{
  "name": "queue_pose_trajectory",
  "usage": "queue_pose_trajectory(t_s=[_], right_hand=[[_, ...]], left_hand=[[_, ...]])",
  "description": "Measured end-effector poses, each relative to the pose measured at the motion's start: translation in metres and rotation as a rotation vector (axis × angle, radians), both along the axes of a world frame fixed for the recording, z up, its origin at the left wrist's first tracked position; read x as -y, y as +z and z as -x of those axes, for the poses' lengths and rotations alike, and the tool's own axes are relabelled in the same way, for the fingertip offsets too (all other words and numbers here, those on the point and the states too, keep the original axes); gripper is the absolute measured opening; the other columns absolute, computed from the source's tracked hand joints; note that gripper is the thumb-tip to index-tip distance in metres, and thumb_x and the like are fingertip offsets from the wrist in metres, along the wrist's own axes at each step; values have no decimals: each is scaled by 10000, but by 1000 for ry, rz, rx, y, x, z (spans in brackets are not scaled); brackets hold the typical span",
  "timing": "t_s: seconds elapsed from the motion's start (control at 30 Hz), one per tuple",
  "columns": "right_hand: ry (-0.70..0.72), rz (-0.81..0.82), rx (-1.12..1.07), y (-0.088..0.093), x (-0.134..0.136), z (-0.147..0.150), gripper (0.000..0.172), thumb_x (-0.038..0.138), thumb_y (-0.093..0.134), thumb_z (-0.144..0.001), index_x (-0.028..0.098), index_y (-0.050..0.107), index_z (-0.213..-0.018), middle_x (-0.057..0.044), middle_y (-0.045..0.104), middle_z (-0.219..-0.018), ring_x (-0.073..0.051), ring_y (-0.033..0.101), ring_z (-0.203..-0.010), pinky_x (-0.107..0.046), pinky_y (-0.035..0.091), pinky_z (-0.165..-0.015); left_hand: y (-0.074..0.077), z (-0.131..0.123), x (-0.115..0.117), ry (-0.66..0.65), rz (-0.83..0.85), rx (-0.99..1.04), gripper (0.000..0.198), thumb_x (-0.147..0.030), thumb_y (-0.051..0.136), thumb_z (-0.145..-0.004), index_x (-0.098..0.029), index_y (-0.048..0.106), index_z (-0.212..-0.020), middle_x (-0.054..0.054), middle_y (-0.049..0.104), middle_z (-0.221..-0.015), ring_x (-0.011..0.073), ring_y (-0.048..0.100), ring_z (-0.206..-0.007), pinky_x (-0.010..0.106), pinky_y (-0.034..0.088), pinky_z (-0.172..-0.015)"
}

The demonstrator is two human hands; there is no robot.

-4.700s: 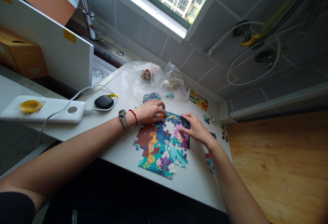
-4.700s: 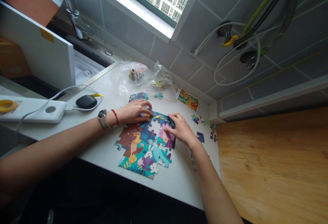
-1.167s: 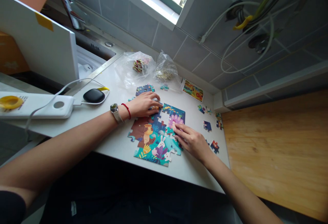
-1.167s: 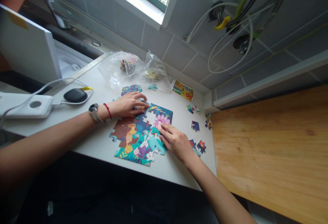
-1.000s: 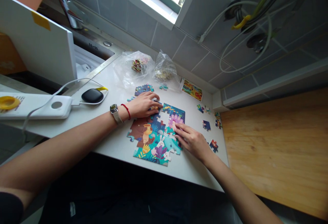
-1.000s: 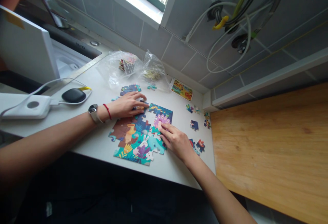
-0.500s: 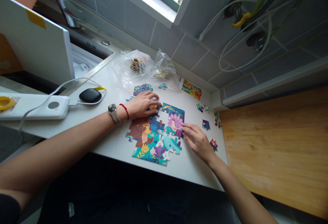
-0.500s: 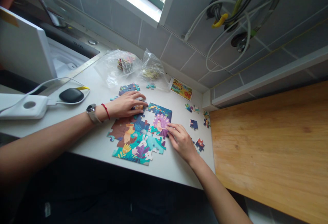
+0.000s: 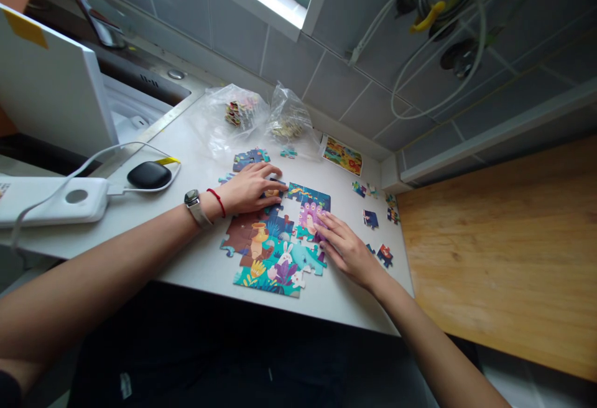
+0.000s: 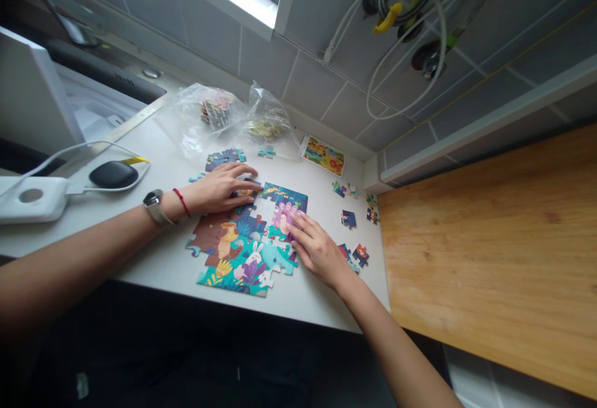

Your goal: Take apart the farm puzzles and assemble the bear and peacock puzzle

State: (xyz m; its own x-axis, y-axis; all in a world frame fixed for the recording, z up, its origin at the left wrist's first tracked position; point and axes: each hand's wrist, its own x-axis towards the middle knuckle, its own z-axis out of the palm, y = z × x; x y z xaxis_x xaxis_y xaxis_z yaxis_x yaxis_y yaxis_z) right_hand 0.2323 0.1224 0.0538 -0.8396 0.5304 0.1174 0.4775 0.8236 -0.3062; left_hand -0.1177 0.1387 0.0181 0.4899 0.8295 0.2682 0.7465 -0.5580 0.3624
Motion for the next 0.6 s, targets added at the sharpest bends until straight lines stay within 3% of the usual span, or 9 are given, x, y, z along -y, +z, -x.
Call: queue_pose_trajectory(t_s=[0.13,0.3,0.6], right_hand=[[33,40,58,-12,-4,-1,518,225,488,-1083,278,468,-1598,-89,506,-1620,-310,372,-1561,-580,450,-1219],[9,37,77,-19,-4,-10,555,208,501,-1075,305,431,-1616,-76,494,-1623,-308,376,-1556,-579,454,-1212],[-3,48,86,-14,-1,-18,584,135,489,-1053,299,440,-1612,-66,483,-1629,-303,365,-1561,-588,433,-1226]], left_hand=[[-2,0,-1,1,10,-10,384,-519,540,-1047,-312,731,-1307,103,572,-1427,318,505,-1361,523,395,-1186],[-4,-1,-1,2,22,12,373,-509,574,-1030,-306,741,-1295,102,542,-1488,364,431,-1448,570,369,-1211],[-2,-10,2,-9,30,-17,380,-500,569,-1038,-311,729,-1326,103,507,-1543,405,353,-1513,604,315,-1242]])
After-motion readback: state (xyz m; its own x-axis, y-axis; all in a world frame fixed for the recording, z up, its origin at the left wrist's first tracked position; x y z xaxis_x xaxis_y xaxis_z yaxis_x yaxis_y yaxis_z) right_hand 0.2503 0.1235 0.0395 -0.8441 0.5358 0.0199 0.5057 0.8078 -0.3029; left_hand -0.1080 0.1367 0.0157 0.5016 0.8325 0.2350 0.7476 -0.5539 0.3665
